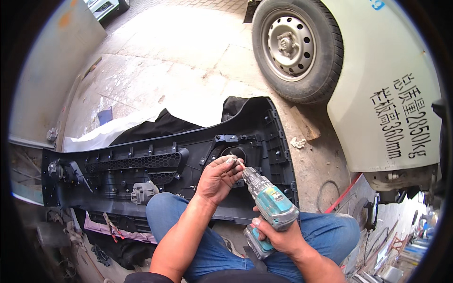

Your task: The person uses a cordless drill to attach a headlight assembly and other components to a car bumper. They then move the bumper to the front of a white truck and align it for installation.

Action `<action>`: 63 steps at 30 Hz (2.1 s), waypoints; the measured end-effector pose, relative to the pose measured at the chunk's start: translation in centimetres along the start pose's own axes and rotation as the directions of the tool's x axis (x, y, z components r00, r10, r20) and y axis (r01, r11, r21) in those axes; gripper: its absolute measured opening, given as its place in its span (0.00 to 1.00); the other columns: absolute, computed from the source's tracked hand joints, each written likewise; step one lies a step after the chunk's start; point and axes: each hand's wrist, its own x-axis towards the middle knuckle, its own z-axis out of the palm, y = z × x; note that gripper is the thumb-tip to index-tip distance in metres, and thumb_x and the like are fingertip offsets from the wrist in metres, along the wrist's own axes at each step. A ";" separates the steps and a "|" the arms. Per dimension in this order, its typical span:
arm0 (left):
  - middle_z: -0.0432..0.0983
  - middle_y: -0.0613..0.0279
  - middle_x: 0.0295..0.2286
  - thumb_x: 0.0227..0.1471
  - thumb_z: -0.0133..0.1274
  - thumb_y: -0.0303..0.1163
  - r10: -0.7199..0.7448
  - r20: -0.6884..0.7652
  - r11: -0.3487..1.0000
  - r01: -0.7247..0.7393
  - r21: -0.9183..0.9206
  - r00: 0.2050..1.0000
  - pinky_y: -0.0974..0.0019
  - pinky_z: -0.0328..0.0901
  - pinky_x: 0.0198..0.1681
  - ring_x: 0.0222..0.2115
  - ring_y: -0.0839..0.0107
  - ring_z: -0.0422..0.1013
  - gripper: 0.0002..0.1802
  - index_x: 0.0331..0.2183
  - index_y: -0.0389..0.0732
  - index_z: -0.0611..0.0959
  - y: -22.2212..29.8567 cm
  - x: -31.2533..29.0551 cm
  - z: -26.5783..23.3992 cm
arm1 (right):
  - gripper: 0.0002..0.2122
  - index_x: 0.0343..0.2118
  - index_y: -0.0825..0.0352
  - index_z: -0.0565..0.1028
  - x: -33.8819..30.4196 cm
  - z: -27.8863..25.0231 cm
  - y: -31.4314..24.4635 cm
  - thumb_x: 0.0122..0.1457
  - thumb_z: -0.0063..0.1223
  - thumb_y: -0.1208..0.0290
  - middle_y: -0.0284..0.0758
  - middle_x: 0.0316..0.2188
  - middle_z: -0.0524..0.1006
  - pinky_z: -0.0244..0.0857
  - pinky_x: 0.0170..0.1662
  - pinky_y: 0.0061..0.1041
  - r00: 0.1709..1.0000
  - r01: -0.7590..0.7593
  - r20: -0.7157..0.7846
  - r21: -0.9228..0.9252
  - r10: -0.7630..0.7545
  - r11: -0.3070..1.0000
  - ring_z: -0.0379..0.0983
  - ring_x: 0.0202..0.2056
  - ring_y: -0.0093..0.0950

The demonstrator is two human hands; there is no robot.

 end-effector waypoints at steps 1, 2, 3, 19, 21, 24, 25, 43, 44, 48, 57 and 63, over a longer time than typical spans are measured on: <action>0.86 0.49 0.44 0.68 0.57 0.26 -0.012 0.027 1.000 0.012 -0.008 1.000 0.58 0.81 0.52 0.44 0.62 0.85 0.09 0.46 0.33 0.86 -0.2 0.2 -0.1 | 0.16 0.55 0.71 0.77 0.0 -0.1 0.3 0.66 0.65 0.77 0.31 0.32 0.82 0.70 0.29 0.20 1.000 0.009 -0.011 -0.034 -0.010 0.999 0.75 0.26 0.15; 0.86 0.49 0.44 0.68 0.57 0.26 -0.021 0.038 1.000 0.021 -0.011 0.999 0.58 0.81 0.52 0.44 0.62 0.85 0.09 0.46 0.33 0.86 -0.2 0.4 -0.1 | 0.15 0.55 0.71 0.77 0.1 -0.1 0.4 0.66 0.63 0.79 0.31 0.30 0.81 0.70 0.29 0.19 1.000 0.023 -0.018 -0.081 -0.025 0.996 0.74 0.24 0.15; 0.86 0.49 0.44 0.68 0.57 0.26 -0.025 0.033 1.000 0.026 -0.013 0.999 0.58 0.81 0.52 0.44 0.62 0.85 0.09 0.46 0.33 0.86 -0.2 0.5 -0.2 | 0.16 0.55 0.72 0.77 0.0 -0.1 0.5 0.66 0.64 0.79 0.31 0.30 0.82 0.69 0.29 0.19 0.998 0.051 -0.028 -0.043 -0.052 0.998 0.74 0.24 0.15; 0.86 0.49 0.43 0.68 0.57 0.29 -0.055 0.058 0.994 0.060 -0.095 0.997 0.59 0.81 0.48 0.41 0.64 0.84 0.11 0.47 0.33 0.86 -0.4 0.4 -1.4 | 0.21 0.57 0.72 0.79 0.3 -0.1 1.8 0.63 0.71 0.72 0.35 0.45 0.86 0.78 0.33 0.21 1.000 -0.014 0.008 -0.052 0.014 0.999 0.81 0.35 0.17; 0.86 0.50 0.43 0.68 0.57 0.29 -0.071 0.076 0.994 0.077 -0.079 0.995 0.60 0.80 0.47 0.40 0.65 0.84 0.11 0.47 0.33 0.86 -0.5 0.3 -1.6 | 0.21 0.57 0.72 0.79 0.3 -0.3 2.1 0.63 0.71 0.71 0.35 0.45 0.86 0.79 0.34 0.22 1.000 -0.020 0.011 -0.081 0.021 0.997 0.82 0.35 0.18; 0.86 0.51 0.42 0.67 0.58 0.29 -0.124 0.085 0.991 0.128 -0.045 0.989 0.60 0.80 0.47 0.40 0.65 0.84 0.11 0.47 0.33 0.86 -0.4 0.4 -2.1 | 0.20 0.56 0.72 0.80 0.1 0.1 3.0 0.63 0.71 0.71 0.34 0.43 0.86 0.79 0.34 0.22 1.000 0.015 -0.011 0.016 -0.015 1.000 0.82 0.37 0.18; 0.86 0.51 0.42 0.67 0.59 0.29 -0.141 0.076 0.989 0.144 -0.031 0.987 0.60 0.80 0.48 0.40 0.65 0.84 0.11 0.47 0.33 0.86 -0.6 0.6 -2.2 | 0.19 0.54 0.71 0.81 0.1 0.4 3.3 0.63 0.71 0.69 0.33 0.42 0.87 0.77 0.32 0.22 1.000 -0.015 -0.025 0.040 0.016 0.999 0.82 0.38 0.17; 0.88 0.57 0.37 0.66 0.57 0.23 -0.120 -0.114 0.333 0.148 0.931 0.986 0.69 0.75 0.44 0.37 0.74 0.81 0.13 0.49 0.28 0.88 -3.8 4.5 -1.5 | 0.30 0.57 0.75 0.66 1.5 3.1 6.3 0.64 0.66 0.58 0.59 0.46 0.82 0.75 0.53 0.50 0.983 0.038 -0.158 -0.313 -0.091 0.949 0.81 0.50 0.59; 0.88 0.56 0.38 0.65 0.58 0.23 -0.117 -0.063 0.267 0.093 0.959 0.991 0.68 0.75 0.46 0.39 0.72 0.82 0.14 0.50 0.28 0.88 -3.8 4.6 -1.4 | 0.29 0.56 0.75 0.66 1.8 3.0 6.4 0.64 0.66 0.59 0.60 0.45 0.82 0.74 0.53 0.52 0.982 0.031 -0.166 -0.312 -0.087 0.949 0.80 0.50 0.60; 0.89 0.52 0.43 0.62 0.57 0.21 -0.148 -0.011 0.109 0.027 0.994 0.989 0.65 0.75 0.52 0.44 0.68 0.83 0.17 0.52 0.30 0.88 -3.6 5.2 -1.0 | 0.28 0.54 0.75 0.66 2.5 2.8 6.7 0.63 0.66 0.60 0.61 0.44 0.81 0.73 0.52 0.54 0.975 0.036 -0.195 -0.343 -0.108 0.939 0.79 0.49 0.62; 0.87 0.57 0.44 0.63 0.59 0.22 -0.179 -0.060 0.112 0.081 0.990 0.982 0.67 0.73 0.51 0.45 0.72 0.80 0.18 0.54 0.34 0.88 -3.5 5.6 -0.9 | 0.29 0.51 0.76 0.68 3.8 2.5 7.0 0.63 0.67 0.53 0.60 0.42 0.82 0.74 0.51 0.53 0.977 0.036 -0.176 -0.418 -0.119 0.908 0.80 0.47 0.61; 0.85 0.52 0.47 0.57 0.60 0.23 -0.015 0.132 -0.168 -0.133 0.977 0.991 0.59 0.72 0.55 0.48 0.56 0.80 0.20 0.52 0.34 0.89 -3.1 4.8 -0.8 | 0.32 0.49 0.78 0.71 4.7 1.9 6.2 0.63 0.67 0.48 0.60 0.43 0.83 0.75 0.52 0.51 0.982 -0.011 -0.172 -0.453 -0.076 0.891 0.81 0.48 0.60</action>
